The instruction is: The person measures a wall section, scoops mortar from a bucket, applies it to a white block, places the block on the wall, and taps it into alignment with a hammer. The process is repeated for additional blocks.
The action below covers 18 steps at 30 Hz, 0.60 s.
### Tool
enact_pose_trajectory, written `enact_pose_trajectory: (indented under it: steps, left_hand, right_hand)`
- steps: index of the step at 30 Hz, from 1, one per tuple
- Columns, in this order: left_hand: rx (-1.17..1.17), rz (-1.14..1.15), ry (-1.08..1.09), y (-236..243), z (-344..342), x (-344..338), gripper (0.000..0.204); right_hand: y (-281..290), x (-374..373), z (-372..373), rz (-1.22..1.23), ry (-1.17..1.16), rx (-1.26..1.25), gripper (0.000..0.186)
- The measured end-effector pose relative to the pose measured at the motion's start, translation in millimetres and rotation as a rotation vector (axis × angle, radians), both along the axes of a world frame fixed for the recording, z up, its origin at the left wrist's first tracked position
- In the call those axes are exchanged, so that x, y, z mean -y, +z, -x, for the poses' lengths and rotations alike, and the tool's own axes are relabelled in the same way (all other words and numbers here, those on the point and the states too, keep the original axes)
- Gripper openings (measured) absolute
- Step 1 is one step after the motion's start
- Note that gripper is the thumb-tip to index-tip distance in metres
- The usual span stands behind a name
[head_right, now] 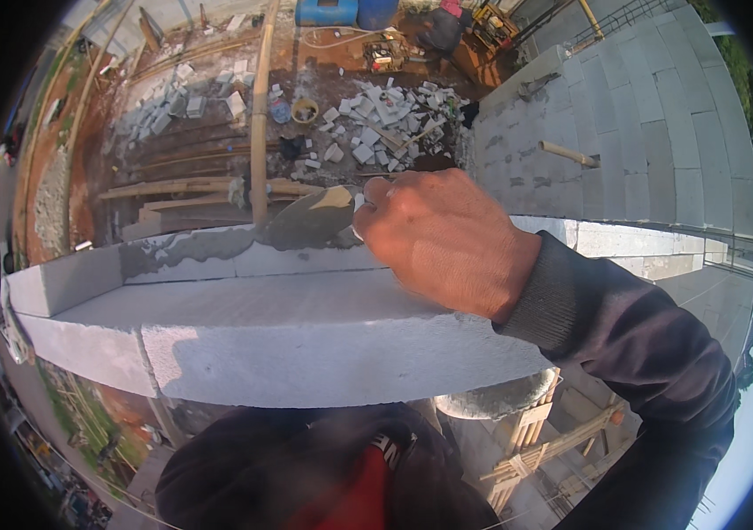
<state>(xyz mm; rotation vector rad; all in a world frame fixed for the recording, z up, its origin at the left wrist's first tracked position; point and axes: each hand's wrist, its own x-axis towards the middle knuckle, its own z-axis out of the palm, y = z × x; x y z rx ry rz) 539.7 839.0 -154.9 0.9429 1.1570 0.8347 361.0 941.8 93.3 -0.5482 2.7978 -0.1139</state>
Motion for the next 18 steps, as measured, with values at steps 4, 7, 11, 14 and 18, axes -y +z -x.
enact_pose_trajectory:
  steps: [4,7,11,14,18]
  left_hand:
    - [-0.03,-0.016,-0.015,-6,-2,-1,0.048]
    - [-0.064,-0.038,-0.01,-8,-8,-2,0.048]
    - [-0.144,-0.084,0.01,-4,-24,-11,0.048]
    - [-0.212,-0.082,0.036,7,-32,-16,0.047]
    - [-0.181,-0.043,-0.12,-5,-43,-27,0.055]
  right_hand:
    - [9,-14,-13,-0.026,-0.036,-0.03,0.025]
    - [46,-27,-18,0.022,-0.127,0.008,0.024]
    - [108,-44,-45,-0.049,-0.244,0.043,0.03]
    - [143,-58,-75,-0.067,-0.295,-0.008,0.029]
    - [153,-62,-94,-0.166,-0.31,-0.048,0.028]
